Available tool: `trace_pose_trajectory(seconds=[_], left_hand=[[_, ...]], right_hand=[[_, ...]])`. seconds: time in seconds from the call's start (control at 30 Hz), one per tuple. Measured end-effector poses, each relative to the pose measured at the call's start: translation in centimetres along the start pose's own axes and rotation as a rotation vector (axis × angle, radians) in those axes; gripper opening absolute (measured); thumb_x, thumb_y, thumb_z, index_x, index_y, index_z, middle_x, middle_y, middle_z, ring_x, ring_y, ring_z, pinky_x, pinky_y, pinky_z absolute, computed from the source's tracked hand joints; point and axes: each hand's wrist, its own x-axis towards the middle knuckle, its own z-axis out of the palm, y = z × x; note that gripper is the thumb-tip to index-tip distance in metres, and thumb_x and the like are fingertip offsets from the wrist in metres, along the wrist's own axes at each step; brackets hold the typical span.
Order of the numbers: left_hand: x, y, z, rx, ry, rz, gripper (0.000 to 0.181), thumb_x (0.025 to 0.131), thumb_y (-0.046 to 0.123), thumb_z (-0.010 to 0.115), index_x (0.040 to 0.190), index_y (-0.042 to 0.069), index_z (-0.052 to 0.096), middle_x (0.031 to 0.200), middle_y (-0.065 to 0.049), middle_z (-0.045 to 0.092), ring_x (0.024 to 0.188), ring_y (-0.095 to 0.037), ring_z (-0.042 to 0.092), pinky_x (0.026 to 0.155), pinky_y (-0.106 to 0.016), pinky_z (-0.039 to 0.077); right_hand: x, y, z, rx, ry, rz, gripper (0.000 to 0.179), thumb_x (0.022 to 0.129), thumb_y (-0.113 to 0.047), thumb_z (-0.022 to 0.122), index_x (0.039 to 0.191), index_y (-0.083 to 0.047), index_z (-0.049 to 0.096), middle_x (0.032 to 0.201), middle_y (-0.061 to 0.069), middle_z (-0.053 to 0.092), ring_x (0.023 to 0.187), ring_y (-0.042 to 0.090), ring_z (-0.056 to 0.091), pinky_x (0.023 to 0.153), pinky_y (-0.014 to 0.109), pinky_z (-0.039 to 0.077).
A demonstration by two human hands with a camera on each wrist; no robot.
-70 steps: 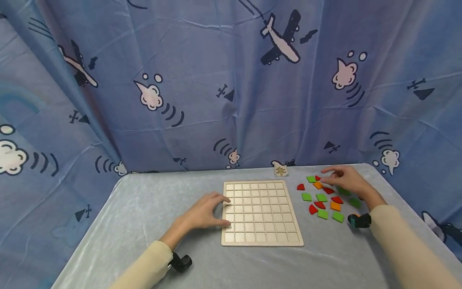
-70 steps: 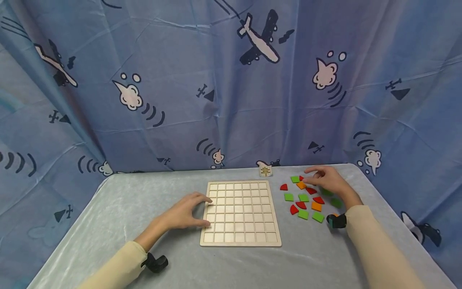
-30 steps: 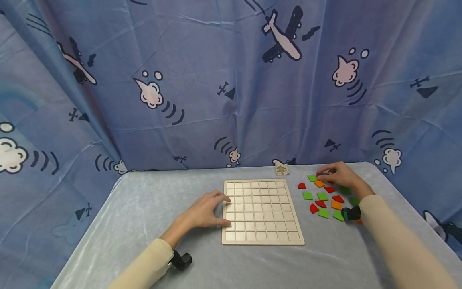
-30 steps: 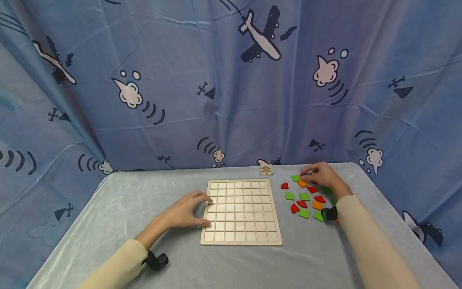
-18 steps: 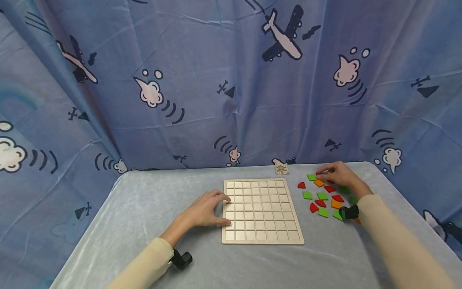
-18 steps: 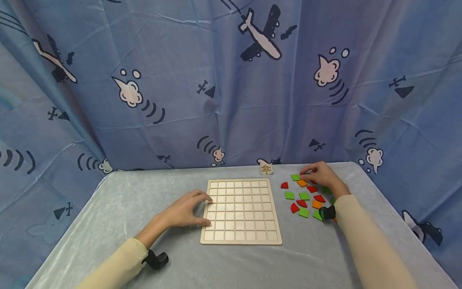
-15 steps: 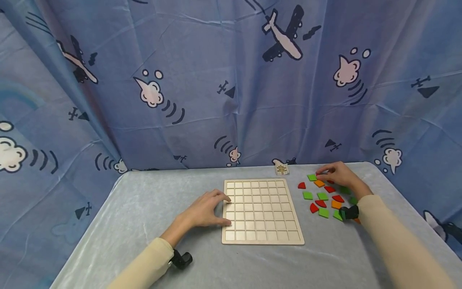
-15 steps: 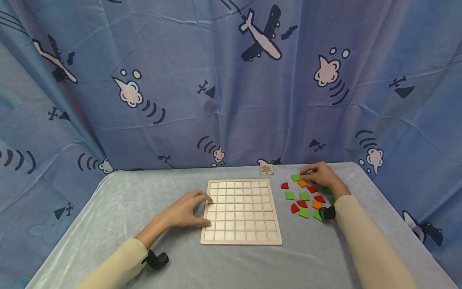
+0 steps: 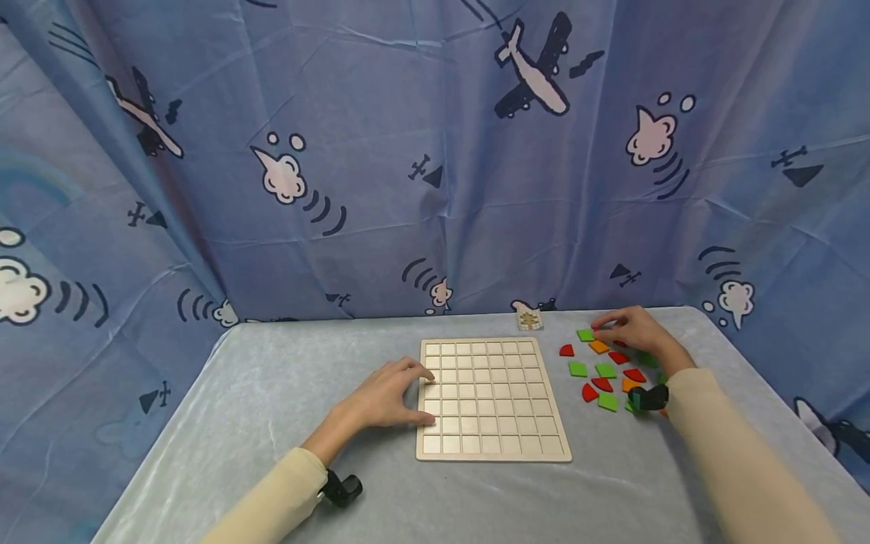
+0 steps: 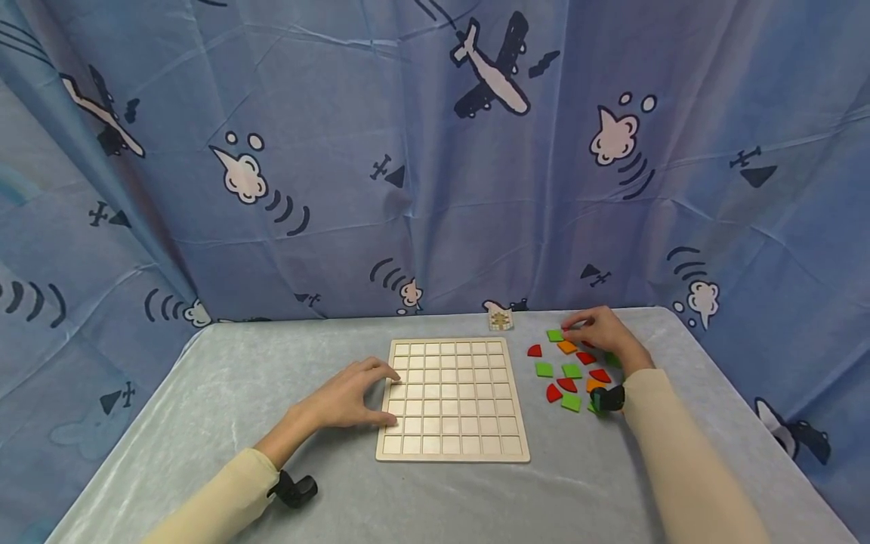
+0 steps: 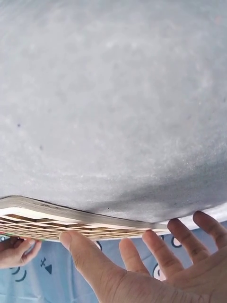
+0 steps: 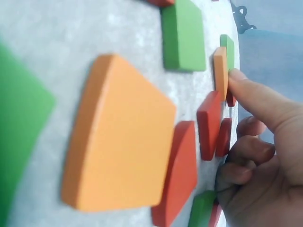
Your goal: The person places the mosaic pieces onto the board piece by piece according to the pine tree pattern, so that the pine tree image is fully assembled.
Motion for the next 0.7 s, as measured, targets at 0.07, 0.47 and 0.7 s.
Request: trace_pose_trajectory(seconds=[0.07,0.47,0.7], left_hand=[[-0.01,-0.01,0.01,0.001,-0.003,-0.004,0.067,0.077,0.058,0.077,0.133,0.025,0.058,0.138,-0.001,0.054,0.125,-0.027,0.053,0.103,-0.051,0.045],[-0.04,-0.01,0.06,0.005,-0.002,-0.007,0.067,0.077,0.059,0.076,0.133,0.026,0.058,0.138,0.001,0.054,0.126,-0.025,0.053,0.104,-0.051,0.045],[-0.02,-0.12,0.09,0.007,0.003,-0.008,0.066,0.077,0.058,0.077,0.132,0.027,0.058,0.139,0.001,0.053,0.127,-0.025,0.053,0.104,-0.051,0.044]], right_hand=[[0.03,0.07,0.08,0.005,0.011,0.0,0.041,0.09,-0.03,0.072,0.12,-0.002,0.069,0.111,0.022,0.066,0.083,0.024,0.053,0.067,0.028,0.046],[0.11,0.53,0.62,0.032,0.082,0.012,0.033,0.088,-0.027,0.075,0.112,-0.005,0.07,0.103,0.014,0.061,0.093,0.028,0.051,0.071,0.025,0.045],[0.09,0.66,0.5,0.066,0.065,-0.013,0.03,0.089,-0.024,0.074,0.109,-0.003,0.069,0.097,0.011,0.066,0.089,0.026,0.054,0.07,0.025,0.048]])
